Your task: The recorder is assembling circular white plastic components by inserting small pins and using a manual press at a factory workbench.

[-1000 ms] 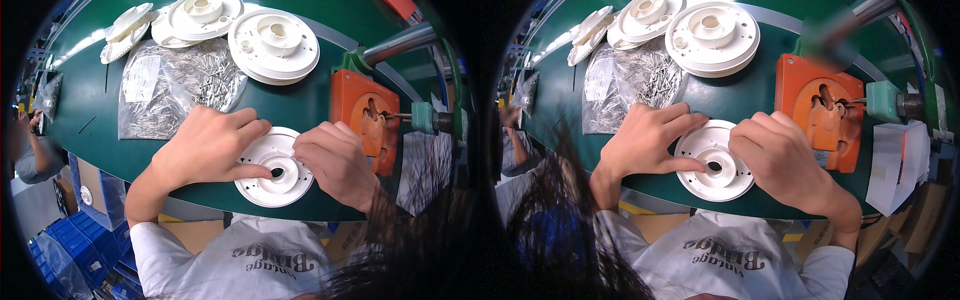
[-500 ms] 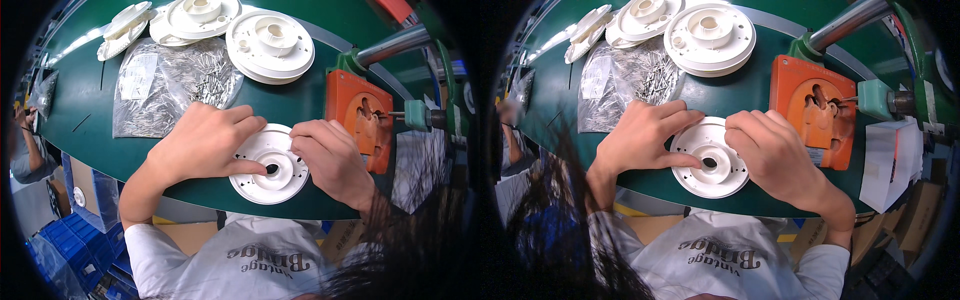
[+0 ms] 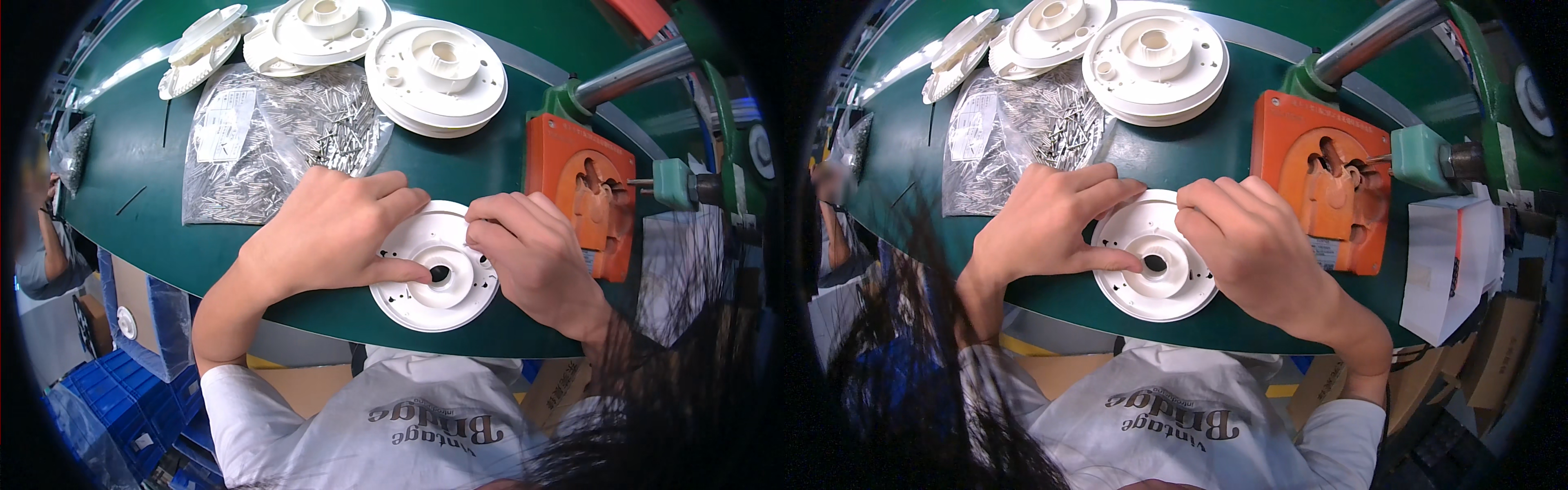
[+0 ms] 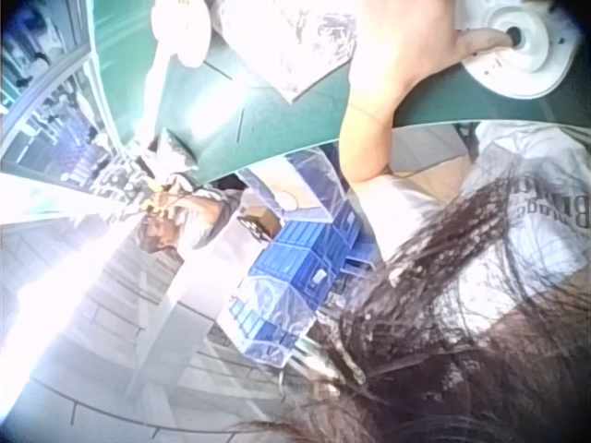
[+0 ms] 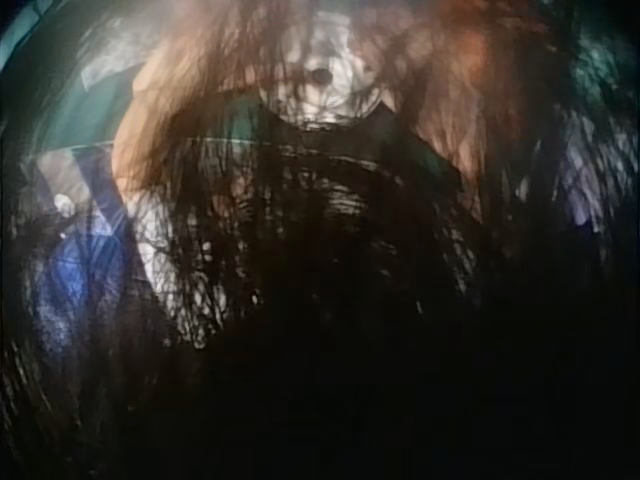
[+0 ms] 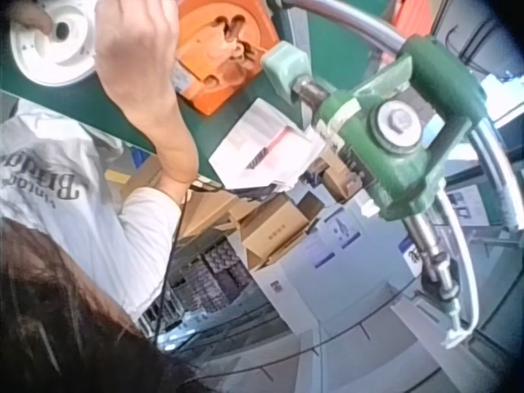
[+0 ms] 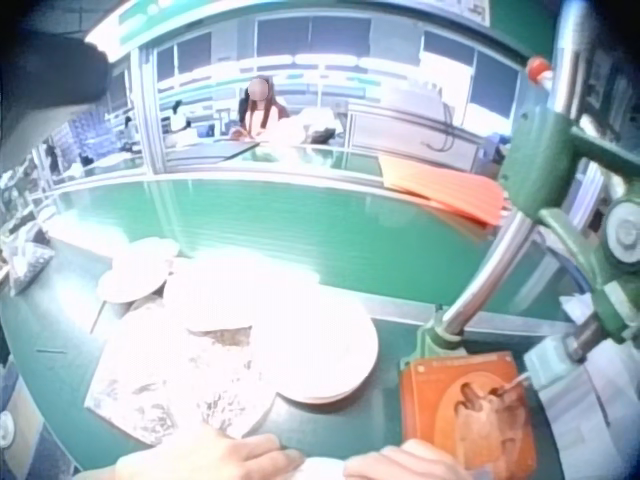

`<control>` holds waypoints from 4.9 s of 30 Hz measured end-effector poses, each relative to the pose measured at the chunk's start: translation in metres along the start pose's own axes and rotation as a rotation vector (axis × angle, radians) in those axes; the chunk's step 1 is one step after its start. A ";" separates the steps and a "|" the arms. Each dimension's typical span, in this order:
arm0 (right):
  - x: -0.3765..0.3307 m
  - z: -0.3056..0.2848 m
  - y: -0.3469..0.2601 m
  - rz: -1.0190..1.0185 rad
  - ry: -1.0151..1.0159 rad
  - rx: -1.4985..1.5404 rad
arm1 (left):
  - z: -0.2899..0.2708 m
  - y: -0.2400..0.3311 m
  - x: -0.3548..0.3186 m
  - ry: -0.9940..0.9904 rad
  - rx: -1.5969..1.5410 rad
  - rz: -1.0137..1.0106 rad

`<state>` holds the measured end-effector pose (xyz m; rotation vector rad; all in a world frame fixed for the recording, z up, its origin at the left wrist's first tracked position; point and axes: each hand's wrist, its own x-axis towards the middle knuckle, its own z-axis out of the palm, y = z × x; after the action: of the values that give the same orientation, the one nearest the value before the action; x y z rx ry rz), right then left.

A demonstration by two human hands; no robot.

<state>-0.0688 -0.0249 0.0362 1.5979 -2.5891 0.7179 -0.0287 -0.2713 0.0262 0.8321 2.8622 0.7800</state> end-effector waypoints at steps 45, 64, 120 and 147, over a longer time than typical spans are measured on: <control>0.041 0.008 -0.006 -0.011 0.451 0.217 | 0.009 0.004 0.000 0.226 -1.826 0.071; 0.039 0.021 -0.008 0.326 0.211 1.432 | 0.016 0.001 0.002 0.805 -0.521 0.378; -0.012 -0.038 -0.009 0.019 0.081 0.085 | 0.001 0.012 -0.015 0.129 -0.101 0.098; -0.147 -0.063 0.006 0.193 0.585 -0.036 | 0.050 0.079 0.122 0.347 -0.204 0.207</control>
<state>-0.0173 0.1259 0.0535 0.9394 -2.3065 0.9663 -0.0844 -0.1287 0.0313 1.0687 2.9378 1.3365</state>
